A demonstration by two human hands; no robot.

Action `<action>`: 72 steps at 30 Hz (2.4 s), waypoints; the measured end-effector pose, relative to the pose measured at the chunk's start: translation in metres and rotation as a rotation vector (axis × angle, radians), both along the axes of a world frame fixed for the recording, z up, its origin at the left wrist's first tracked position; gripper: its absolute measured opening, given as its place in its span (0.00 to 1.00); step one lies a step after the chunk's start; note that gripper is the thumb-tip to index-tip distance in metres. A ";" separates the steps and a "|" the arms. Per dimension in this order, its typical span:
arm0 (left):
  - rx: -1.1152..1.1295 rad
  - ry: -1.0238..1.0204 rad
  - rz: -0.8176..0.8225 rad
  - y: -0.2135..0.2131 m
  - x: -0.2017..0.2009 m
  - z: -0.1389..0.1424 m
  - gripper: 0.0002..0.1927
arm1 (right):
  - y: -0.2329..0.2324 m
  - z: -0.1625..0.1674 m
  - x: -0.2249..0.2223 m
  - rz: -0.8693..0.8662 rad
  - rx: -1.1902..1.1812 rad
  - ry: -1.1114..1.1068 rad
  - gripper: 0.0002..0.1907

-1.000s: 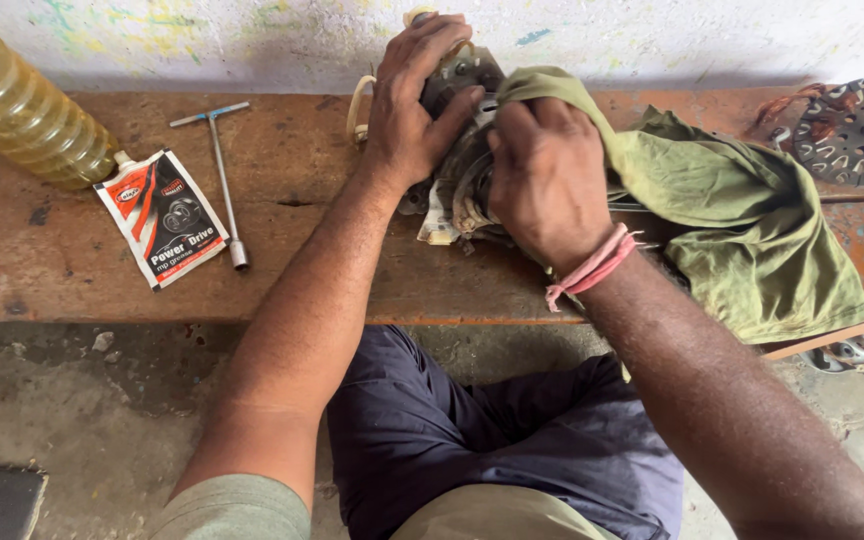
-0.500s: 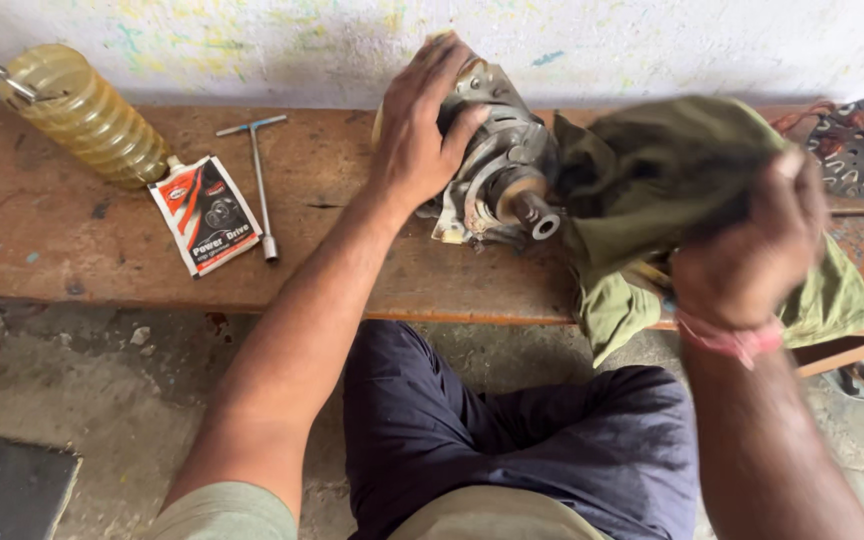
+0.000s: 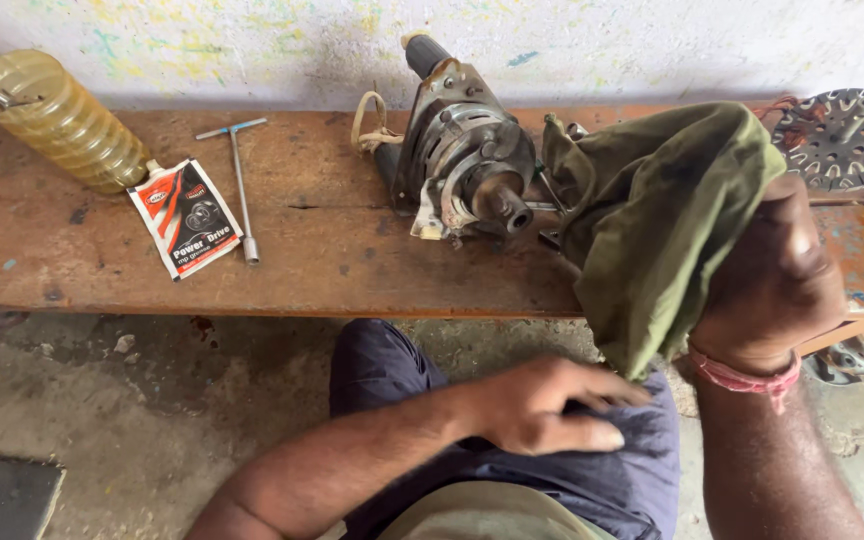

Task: The person uses a screwdriver to loosen and remove screws from a motor housing on a wooden workbench. They then apply liquid from a small bottle and wipe the motor with a cloth, repeating the process of loosening screws and wiping.

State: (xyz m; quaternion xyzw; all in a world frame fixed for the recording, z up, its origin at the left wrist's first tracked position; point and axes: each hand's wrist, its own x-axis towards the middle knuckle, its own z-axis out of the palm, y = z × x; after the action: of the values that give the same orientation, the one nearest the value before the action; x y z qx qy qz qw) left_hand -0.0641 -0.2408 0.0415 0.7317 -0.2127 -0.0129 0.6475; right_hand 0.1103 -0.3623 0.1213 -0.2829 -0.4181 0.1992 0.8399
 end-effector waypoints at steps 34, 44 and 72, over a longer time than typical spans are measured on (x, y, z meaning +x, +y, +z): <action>-1.038 -0.447 0.514 0.104 -0.093 0.053 0.20 | -0.079 -0.052 0.089 -0.579 -0.241 0.033 0.10; -0.687 -0.676 1.100 0.159 -0.144 0.084 0.21 | -0.018 -0.019 -0.078 -0.325 -0.305 -0.364 0.20; -0.581 0.114 0.558 0.173 0.020 0.037 0.23 | 0.159 -0.043 0.031 -0.422 -0.379 -0.735 0.12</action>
State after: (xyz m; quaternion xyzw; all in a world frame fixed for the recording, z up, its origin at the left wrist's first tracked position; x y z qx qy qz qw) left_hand -0.0438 -0.0683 0.0781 0.5462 0.0356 0.1833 0.8166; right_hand 0.1414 -0.2029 0.0784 -0.5621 -0.5777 -0.0170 0.5916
